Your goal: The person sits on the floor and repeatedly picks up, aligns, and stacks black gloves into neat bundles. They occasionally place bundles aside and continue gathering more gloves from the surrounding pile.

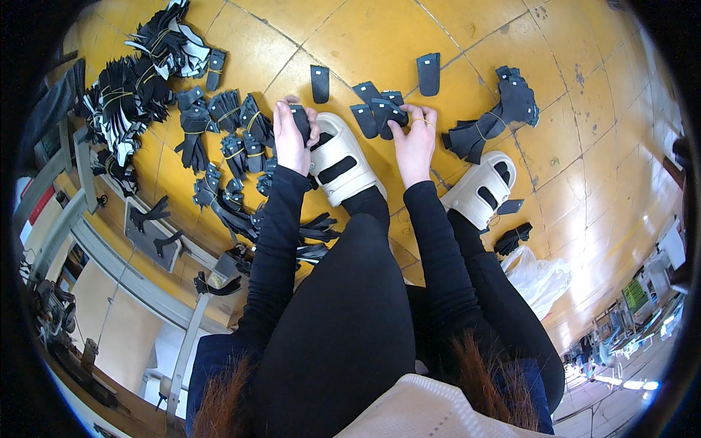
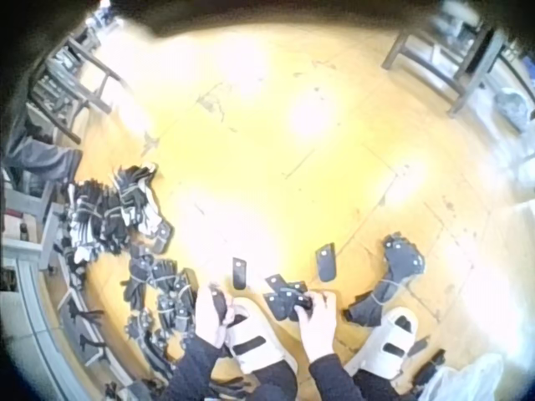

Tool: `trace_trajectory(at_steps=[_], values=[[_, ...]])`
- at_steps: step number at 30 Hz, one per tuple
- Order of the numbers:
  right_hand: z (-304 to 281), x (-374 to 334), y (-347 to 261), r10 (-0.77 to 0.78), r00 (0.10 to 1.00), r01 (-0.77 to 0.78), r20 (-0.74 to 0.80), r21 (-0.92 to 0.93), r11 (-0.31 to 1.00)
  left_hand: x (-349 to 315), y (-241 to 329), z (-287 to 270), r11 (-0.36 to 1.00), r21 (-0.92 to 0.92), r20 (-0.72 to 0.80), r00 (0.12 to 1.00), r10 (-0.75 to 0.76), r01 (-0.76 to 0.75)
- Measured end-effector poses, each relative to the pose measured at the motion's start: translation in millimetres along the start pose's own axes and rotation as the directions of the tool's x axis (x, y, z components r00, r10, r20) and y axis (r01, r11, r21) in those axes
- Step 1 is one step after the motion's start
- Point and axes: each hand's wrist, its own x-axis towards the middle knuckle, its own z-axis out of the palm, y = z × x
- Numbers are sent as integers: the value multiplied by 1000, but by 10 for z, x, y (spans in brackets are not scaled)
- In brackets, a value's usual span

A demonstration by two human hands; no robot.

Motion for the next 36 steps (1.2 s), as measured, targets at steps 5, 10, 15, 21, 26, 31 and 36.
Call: trace_trajectory(at_steps=[5, 10, 15, 21, 26, 31, 36], values=[[8, 27, -14, 41, 999, -42, 20, 13, 999, 23, -18, 22, 995, 71, 6, 998, 66, -66], [15, 82, -185, -5, 998, 9, -70, 53, 999, 38, -49, 28, 994, 96, -34, 998, 59, -56], [79, 120, -157, -102, 992, 105, -75, 43, 993, 34, -44, -7, 995, 85, -16, 999, 48, -46], [97, -2, -72, -167, 984, 167, 60, 11, 986, 46, -26, -34, 995, 81, -26, 998, 57, -55], [87, -119, -33, -125, 991, 124, 56, 21, 992, 37, -26, -31, 996, 74, -7, 999, 49, -49], [28, -92, 20, -84, 996, 84, 6, 8, 996, 59, -29, -55, 993, 101, -14, 998, 64, -62], [-21, 20, -72, -88, 993, 87, -77, -12, 996, 88, -33, -111, 983, 153, -67, 991, 112, -101]])
